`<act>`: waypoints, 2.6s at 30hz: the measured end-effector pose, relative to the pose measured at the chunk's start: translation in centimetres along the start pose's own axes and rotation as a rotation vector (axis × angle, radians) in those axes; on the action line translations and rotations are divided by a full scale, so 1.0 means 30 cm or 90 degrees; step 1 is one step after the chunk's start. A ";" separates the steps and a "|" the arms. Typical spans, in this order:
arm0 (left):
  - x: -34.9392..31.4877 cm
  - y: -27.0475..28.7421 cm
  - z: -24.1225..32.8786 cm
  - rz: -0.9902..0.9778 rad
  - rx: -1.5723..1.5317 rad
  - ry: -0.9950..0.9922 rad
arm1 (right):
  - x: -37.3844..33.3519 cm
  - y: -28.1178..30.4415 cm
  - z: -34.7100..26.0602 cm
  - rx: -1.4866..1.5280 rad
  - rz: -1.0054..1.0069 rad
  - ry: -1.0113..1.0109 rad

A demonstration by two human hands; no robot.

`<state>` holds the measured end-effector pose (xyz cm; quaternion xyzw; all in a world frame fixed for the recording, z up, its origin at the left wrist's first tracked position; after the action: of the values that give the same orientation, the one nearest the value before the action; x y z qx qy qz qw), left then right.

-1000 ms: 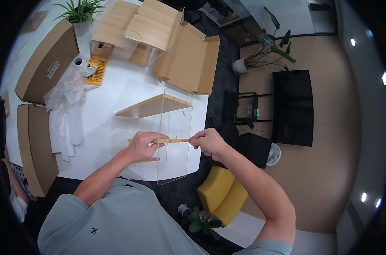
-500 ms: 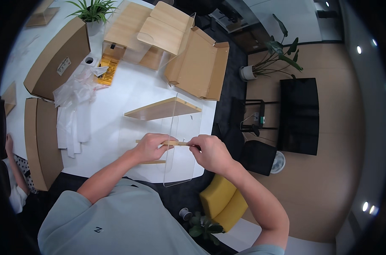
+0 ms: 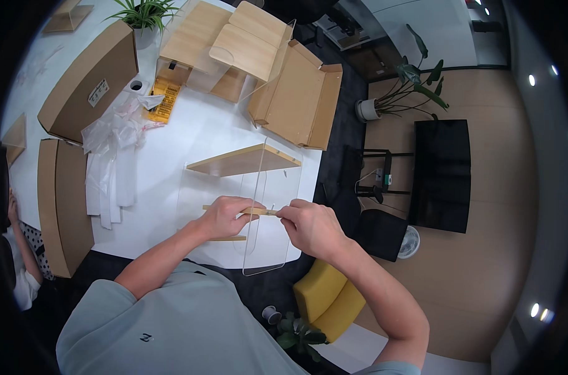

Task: The person assembles a small wooden structure on a white table using a screwdriver. They insert wooden dowels into pre-drilled holes and tighten screws to secure the pieces together.

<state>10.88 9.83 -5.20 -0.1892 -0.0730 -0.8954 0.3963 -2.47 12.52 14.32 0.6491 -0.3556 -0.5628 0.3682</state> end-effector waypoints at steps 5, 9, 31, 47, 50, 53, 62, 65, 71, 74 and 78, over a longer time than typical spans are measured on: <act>0.003 0.007 0.011 -0.006 -0.001 0.002 | 0.026 0.039 -0.017 -0.171 -0.078 0.133; -0.005 -0.001 0.005 0.000 0.004 0.000 | 0.031 -0.042 0.063 0.123 -0.042 -0.012; 0.016 -0.043 0.011 -0.012 0.019 -0.011 | -0.014 -0.080 0.142 0.328 -0.008 -0.094; 0.021 -0.021 0.027 -0.040 0.018 0.027 | -0.044 -0.005 0.018 -0.236 -0.024 0.207; 0.017 -0.032 0.015 -0.025 0.012 0.013 | -0.043 -0.038 0.033 -0.101 0.021 0.152; 0.008 -0.040 0.014 -0.021 0.019 0.001 | -0.015 -0.080 0.099 0.322 0.012 -0.114; 0.007 -0.025 0.029 -0.028 -0.004 0.003 | -0.018 -0.097 0.116 0.292 -0.036 -0.110; 0.012 -0.017 0.029 -0.030 0.007 0.007 | -0.018 -0.005 0.026 -0.097 0.000 0.144; 0.005 -0.029 0.015 -0.047 0.019 0.025 | -0.031 -0.022 0.018 -0.162 -0.034 0.174; 0.005 -0.037 0.003 -0.024 0.022 0.002 | -0.022 -0.096 0.094 0.170 -0.041 -0.100; 0.002 -0.037 0.006 -0.042 0.027 0.011 | -0.031 -0.088 0.107 0.719 -0.204 -0.614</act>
<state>10.07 10.60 -4.99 -0.1702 -0.0949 -0.9080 0.3709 -5.63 14.34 12.13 0.4646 -0.6128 -0.5633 -0.3023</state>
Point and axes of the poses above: each hand's wrist, its own x-axis towards the middle knuckle, its own y-axis out of the back of the hand, z = x × y, the point moved 3 cm from there along x, towards the middle knuckle, and after that the axes turned 3 degrees about -y, right-handed, at the moved point
